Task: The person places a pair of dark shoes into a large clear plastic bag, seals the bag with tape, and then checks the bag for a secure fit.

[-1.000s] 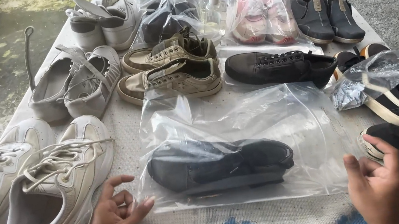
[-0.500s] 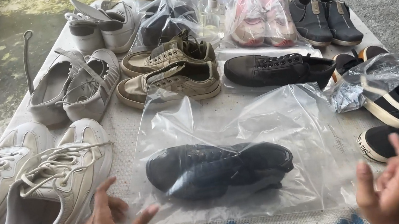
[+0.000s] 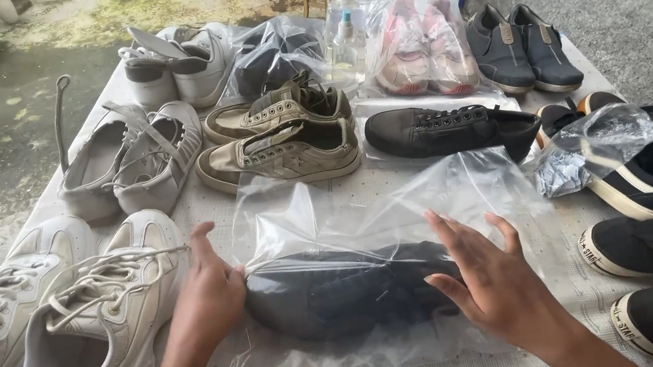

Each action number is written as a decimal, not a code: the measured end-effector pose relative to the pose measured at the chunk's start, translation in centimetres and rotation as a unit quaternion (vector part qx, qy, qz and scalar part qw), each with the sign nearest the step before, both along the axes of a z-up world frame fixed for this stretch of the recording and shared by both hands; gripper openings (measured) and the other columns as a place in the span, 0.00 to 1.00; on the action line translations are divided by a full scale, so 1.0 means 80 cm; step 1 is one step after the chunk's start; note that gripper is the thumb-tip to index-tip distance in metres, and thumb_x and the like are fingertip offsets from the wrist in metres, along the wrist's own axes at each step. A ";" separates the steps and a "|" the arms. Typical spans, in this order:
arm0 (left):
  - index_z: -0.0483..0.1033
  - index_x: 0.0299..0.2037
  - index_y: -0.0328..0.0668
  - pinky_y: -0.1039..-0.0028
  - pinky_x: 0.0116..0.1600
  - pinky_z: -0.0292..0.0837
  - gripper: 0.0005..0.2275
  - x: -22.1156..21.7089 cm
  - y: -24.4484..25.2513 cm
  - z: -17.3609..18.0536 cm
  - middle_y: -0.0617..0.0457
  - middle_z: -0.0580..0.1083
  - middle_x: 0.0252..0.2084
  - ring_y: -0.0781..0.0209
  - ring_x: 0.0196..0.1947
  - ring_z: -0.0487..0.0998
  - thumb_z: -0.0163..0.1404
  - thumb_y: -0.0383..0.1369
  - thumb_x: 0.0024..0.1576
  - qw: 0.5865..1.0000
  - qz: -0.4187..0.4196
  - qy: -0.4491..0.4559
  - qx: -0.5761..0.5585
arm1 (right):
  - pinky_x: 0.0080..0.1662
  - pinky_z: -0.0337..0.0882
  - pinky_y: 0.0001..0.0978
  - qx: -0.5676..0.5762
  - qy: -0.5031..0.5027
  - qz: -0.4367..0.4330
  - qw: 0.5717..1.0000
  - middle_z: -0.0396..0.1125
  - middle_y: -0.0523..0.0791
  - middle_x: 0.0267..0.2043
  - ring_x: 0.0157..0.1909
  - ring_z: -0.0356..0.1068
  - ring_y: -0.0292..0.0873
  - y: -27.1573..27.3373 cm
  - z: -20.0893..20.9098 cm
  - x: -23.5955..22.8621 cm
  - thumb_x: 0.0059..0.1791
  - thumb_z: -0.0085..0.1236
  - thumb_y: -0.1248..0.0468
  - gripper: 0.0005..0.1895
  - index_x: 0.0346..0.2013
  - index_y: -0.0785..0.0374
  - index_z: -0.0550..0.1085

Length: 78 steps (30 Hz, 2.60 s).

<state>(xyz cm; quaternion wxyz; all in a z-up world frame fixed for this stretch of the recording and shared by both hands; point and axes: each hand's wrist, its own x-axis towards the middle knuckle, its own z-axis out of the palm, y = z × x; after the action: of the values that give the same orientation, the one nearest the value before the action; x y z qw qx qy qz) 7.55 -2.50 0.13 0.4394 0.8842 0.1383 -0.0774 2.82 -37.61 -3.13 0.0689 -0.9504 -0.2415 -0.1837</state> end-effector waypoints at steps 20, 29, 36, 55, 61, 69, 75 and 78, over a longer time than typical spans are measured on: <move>0.79 0.42 0.39 0.53 0.44 0.71 0.14 0.166 0.010 -0.105 0.39 0.79 0.33 0.40 0.37 0.80 0.51 0.43 0.65 0.971 0.015 -0.232 -0.056 | 0.36 0.65 0.33 0.424 0.055 -0.212 0.879 0.66 0.47 0.23 0.25 0.65 0.41 -0.088 -0.019 0.135 0.54 0.58 0.64 0.31 0.72 0.59 0.62; 0.75 0.41 0.40 0.73 0.27 0.66 0.17 0.148 0.014 -0.094 0.51 0.73 0.19 0.63 0.19 0.69 0.48 0.48 0.68 0.961 0.037 -0.231 -0.145 | 0.36 0.65 0.33 0.455 -0.044 -0.244 0.855 0.68 0.49 0.31 0.30 0.66 0.39 -0.156 -0.066 0.164 0.61 0.59 0.52 0.24 0.65 0.63 0.66; 0.76 0.41 0.37 0.78 0.22 0.62 0.16 0.142 0.009 -0.089 0.51 0.72 0.20 0.66 0.16 0.67 0.51 0.45 0.67 0.957 0.015 -0.233 -0.174 | 0.41 0.69 0.32 0.469 -0.079 -0.172 0.862 0.66 0.51 0.33 0.35 0.68 0.40 -0.134 -0.030 0.149 0.66 0.48 0.58 0.16 0.62 0.68 0.68; 0.55 0.73 0.46 0.38 0.67 0.50 0.42 0.107 -0.012 -0.052 0.33 0.58 0.65 0.25 0.67 0.55 0.63 0.50 0.51 0.888 -0.138 -0.426 0.105 | 0.59 0.59 0.65 -0.013 0.098 -0.275 0.956 0.68 0.57 0.65 0.63 0.69 0.64 -0.118 0.037 0.252 0.39 0.53 0.23 0.65 0.80 0.46 0.42; 0.66 0.68 0.54 0.43 0.69 0.49 0.31 0.099 -0.019 -0.018 0.44 0.58 0.72 0.36 0.75 0.49 0.56 0.53 0.55 0.873 -0.288 -0.364 0.152 | 0.52 0.67 0.61 -0.045 -0.002 -0.230 0.972 0.74 0.54 0.51 0.57 0.73 0.59 -0.139 0.005 0.270 0.44 0.53 0.27 0.53 0.77 0.45 0.54; 0.70 0.64 0.50 0.39 0.68 0.53 0.29 0.092 -0.055 0.023 0.40 0.61 0.70 0.31 0.74 0.52 0.55 0.54 0.56 0.868 -0.315 -0.368 0.109 | 0.49 0.65 0.50 -0.041 -0.187 -0.137 0.972 0.74 0.47 0.40 0.47 0.74 0.52 -0.156 0.023 0.292 0.41 0.60 0.29 0.48 0.69 0.49 0.67; 0.52 0.75 0.65 0.41 0.72 0.49 0.30 0.112 -0.105 0.010 0.44 0.47 0.79 0.41 0.76 0.47 0.41 0.57 0.64 0.819 -0.327 -0.417 0.222 | 0.49 0.58 0.39 -0.080 -0.433 -0.059 0.896 0.69 0.43 0.38 0.39 0.69 0.45 -0.090 0.070 0.231 0.46 0.52 0.22 0.49 0.64 0.56 0.74; 0.38 0.77 0.76 0.35 0.78 0.43 0.34 0.108 -0.120 -0.004 0.51 0.34 0.82 0.32 0.80 0.39 0.39 0.67 0.65 0.754 -0.264 -0.487 0.353 | 0.58 0.62 0.45 -0.034 -0.396 -0.060 0.916 0.74 0.46 0.44 0.43 0.70 0.49 -0.052 0.069 0.191 0.48 0.59 0.26 0.48 0.70 0.54 0.65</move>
<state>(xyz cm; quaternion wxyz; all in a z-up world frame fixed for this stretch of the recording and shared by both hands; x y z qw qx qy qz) 16.15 -12.14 -0.18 0.0661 0.8961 -0.3159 0.3047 18.11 -41.75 2.38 -0.0761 -0.8142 -0.1973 -0.5407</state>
